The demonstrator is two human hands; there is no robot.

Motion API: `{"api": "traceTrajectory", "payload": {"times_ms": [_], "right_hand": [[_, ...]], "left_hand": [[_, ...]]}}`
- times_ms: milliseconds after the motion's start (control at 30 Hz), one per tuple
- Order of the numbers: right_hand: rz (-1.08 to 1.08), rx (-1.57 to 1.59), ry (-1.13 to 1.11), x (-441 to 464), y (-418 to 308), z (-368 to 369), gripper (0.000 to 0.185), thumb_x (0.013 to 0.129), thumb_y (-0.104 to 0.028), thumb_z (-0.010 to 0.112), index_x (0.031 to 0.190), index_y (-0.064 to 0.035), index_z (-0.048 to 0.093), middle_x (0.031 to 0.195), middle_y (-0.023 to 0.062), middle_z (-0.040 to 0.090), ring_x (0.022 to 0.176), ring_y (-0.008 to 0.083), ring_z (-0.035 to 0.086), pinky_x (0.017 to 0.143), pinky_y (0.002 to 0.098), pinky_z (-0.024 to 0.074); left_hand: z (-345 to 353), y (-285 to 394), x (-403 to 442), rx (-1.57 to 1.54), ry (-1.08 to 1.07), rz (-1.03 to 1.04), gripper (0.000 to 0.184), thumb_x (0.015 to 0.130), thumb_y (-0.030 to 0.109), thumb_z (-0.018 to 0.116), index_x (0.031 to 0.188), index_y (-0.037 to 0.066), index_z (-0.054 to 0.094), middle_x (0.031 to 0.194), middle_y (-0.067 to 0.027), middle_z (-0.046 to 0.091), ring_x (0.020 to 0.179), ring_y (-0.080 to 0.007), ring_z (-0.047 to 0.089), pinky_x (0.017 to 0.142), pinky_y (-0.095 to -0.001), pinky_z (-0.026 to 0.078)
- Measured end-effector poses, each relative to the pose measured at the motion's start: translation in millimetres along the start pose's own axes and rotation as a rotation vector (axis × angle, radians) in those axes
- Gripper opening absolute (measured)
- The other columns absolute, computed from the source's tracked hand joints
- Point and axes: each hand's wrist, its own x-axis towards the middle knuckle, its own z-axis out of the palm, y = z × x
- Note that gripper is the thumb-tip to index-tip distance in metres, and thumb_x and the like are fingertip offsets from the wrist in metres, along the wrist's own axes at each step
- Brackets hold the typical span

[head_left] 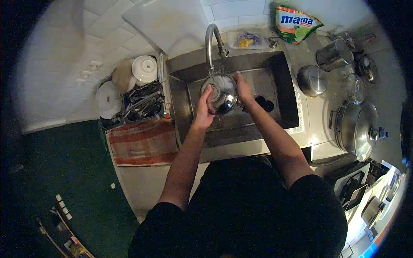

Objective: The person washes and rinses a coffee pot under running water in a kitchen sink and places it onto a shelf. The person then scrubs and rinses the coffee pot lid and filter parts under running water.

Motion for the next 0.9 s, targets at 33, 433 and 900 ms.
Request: {"api": "traceTrajectory", "payload": {"times_ms": [33, 433, 900], "right_hand": [[-0.065, -0.100, -0.008, -11.4, -8.5, -0.2, 0.060, 0.109, -0.048, 0.042, 0.138, 0.0016, 0.059, 0.129, 0.0290, 0.066, 0.116, 0.0461, 0.066, 0.101, 0.0494, 0.0513], [-0.671, -0.520, 0.374, -94.4, -38.1, 57.2, 0.055, 0.105, -0.039, 0.052, 0.145, -0.0006, 0.052, 0.147, 0.0290, 0.054, 0.120, 0.0541, 0.061, 0.102, 0.0580, 0.0502], [-0.759, -0.438, 0.388, -4.4, -35.6, -0.2, 0.042, 0.106, -0.023, 0.053, 0.143, -0.0046, 0.055, 0.121, 0.0236, 0.064, 0.108, 0.0460, 0.060, 0.095, 0.0549, 0.0492]], "left_hand": [[-2.4, -0.4, 0.8, 0.018, 0.011, 0.011, 0.034, 0.097, 0.044, 0.073, 0.116, 0.016, 0.073, 0.106, 0.0029, 0.070, 0.098, -0.0103, 0.065, 0.074, -0.0343, 0.057], [1.2, -10.5, -15.4, -0.116, 0.053, 0.045, 0.066, 0.102, 0.053, 0.065, 0.152, 0.014, 0.050, 0.151, -0.0038, 0.052, 0.128, -0.0202, 0.057, 0.105, -0.0417, 0.051], [-89.7, -16.9, -31.3, -0.580, -0.889, 0.006, 0.035, 0.108, 0.035, 0.059, 0.130, 0.008, 0.065, 0.118, -0.0068, 0.074, 0.106, -0.0248, 0.072, 0.096, -0.0419, 0.059]]}}
